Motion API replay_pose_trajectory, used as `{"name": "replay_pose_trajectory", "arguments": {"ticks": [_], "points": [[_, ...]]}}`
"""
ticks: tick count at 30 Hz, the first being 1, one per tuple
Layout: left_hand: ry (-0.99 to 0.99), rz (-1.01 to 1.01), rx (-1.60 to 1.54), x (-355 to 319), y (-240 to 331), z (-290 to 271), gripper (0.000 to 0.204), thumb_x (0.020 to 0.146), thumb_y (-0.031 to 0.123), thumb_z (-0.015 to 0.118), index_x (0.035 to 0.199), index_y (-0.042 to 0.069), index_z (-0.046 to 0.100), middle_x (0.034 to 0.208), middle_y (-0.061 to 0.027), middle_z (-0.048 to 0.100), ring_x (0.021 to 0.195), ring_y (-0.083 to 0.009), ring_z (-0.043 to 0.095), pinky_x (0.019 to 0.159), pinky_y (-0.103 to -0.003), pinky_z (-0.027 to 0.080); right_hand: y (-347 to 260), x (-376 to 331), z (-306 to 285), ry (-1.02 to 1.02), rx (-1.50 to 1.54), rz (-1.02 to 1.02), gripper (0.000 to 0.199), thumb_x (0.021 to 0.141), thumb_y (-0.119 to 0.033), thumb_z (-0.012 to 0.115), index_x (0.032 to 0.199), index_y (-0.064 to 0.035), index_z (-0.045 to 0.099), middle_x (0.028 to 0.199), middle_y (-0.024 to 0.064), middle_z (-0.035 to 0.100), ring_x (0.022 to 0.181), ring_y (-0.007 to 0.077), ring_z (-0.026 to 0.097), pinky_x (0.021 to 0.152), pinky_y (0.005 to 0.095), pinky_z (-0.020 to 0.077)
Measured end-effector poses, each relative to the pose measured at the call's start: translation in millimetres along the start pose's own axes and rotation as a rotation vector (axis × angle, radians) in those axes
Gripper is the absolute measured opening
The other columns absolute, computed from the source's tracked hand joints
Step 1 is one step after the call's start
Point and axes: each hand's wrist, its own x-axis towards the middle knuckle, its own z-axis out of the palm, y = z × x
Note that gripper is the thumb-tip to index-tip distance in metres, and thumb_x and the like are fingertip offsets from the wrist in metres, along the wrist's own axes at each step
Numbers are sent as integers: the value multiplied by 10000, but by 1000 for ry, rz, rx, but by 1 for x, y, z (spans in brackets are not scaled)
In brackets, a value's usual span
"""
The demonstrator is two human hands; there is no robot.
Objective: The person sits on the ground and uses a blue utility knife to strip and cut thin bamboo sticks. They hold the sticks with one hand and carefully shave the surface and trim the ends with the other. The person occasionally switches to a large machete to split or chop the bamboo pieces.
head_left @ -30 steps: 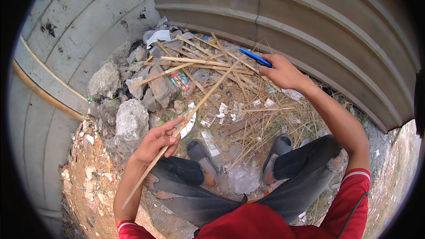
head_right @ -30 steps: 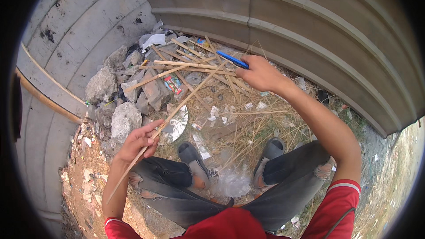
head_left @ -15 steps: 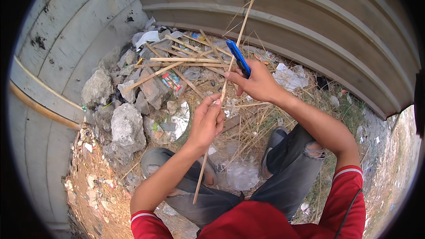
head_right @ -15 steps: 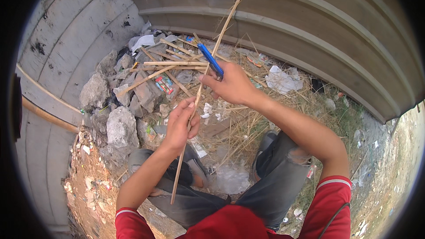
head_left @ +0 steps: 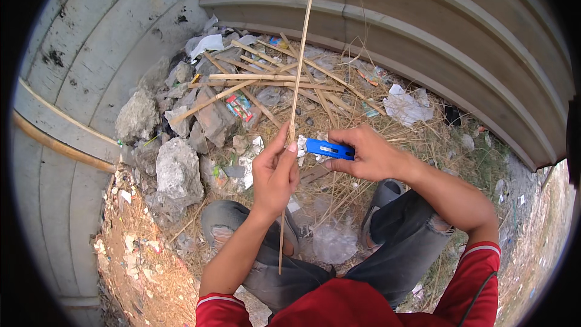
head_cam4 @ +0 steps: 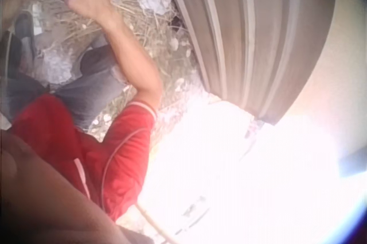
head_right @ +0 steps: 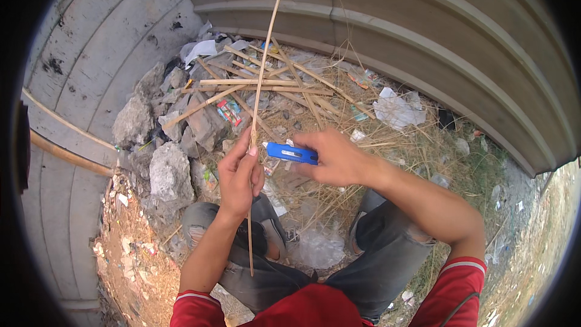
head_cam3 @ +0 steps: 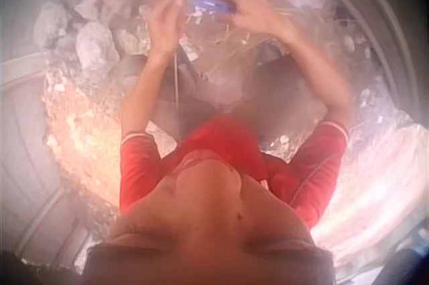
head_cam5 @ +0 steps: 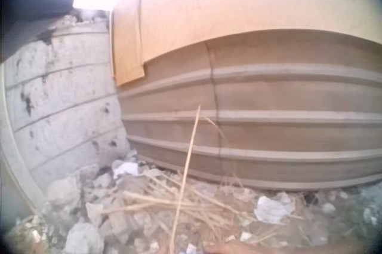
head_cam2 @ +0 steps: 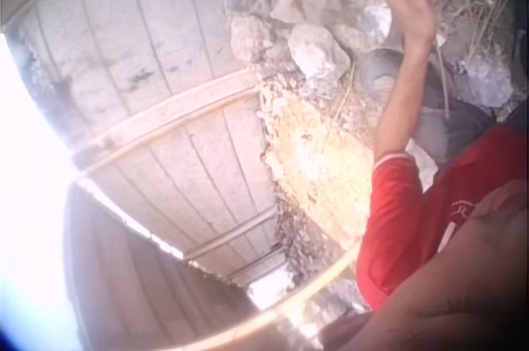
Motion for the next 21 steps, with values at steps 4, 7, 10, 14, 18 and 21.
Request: {"name": "replay_pose_trajectory", "arguments": {"ticks": [4, 7, 10, 14, 18, 21], "points": [[-61, 2, -142, -4, -8, -3, 516, 1075, 114, 501, 1567, 8, 386, 607, 41, 431, 436, -32, 346, 400, -230, 300, -2, -1, 6, 29, 83, 46, 272, 887, -286, 744, 909, -38, 634, 692, 178, 604, 631, 375, 606, 609, 452, 465], [-113, -28, -193, -3, -11, -7, 554, 1069, 101, 491, 1593, 15, 331, 610, 39, 432, 432, -33, 342, 400, -231, 297, -7, 1, 7, 16, 36, 31, 295, 915, -329, 716, 908, -42, 648, 677, 186, 620, 632, 397, 637, 603, 466, 489], [-197, -69, -306, -5, -5, -7, 621, 1054, 106, 517, 1613, 8, 264, 625, 39, 446, 440, -29, 345, 405, -224, 291, -9, 1, 6, -17, -63, -20, 354, 942, -389, 680, 917, -36, 662, 660, 202, 635, 635, 423, 659, 606, 491, 512], [-231, -41, -212, -7, -4, -5, 660, 1036, 99, 537, 1621, 23, 241, 638, 44, 440, 430, -30, 327, 399, -210, 257, -12, 2, 13, -28, -93, 5, 421, 956, -447, 645, 924, -28, 675, 654, 225, 646, 645, 448, 666, 620, 523, 527], [-209, -71, -212, -6, -2, -4, 697, 1007, 54, 607, 1607, -13, 258, 738, 64, 534, 491, 5, 375, 448, -197, 258, -12, 2, 18, -27, -171, -20, 413, 961, -440, 638, 906, -32, 677, 648, 221, 649, 642, 452, 666, 629, 535, 533], [-211, -104, -249, -5, -3, -6, 674, 1018, 64, 615, 1602, 1, 284, 767, 68, 546, 503, 7, 380, 458, -194, 259, -13, 2, 22, 13, -187, -2, 428, 970, -453, 628, 886, -35, 671, 642, 219, 650, 639, 456, 665, 631, 545, 534]]}}
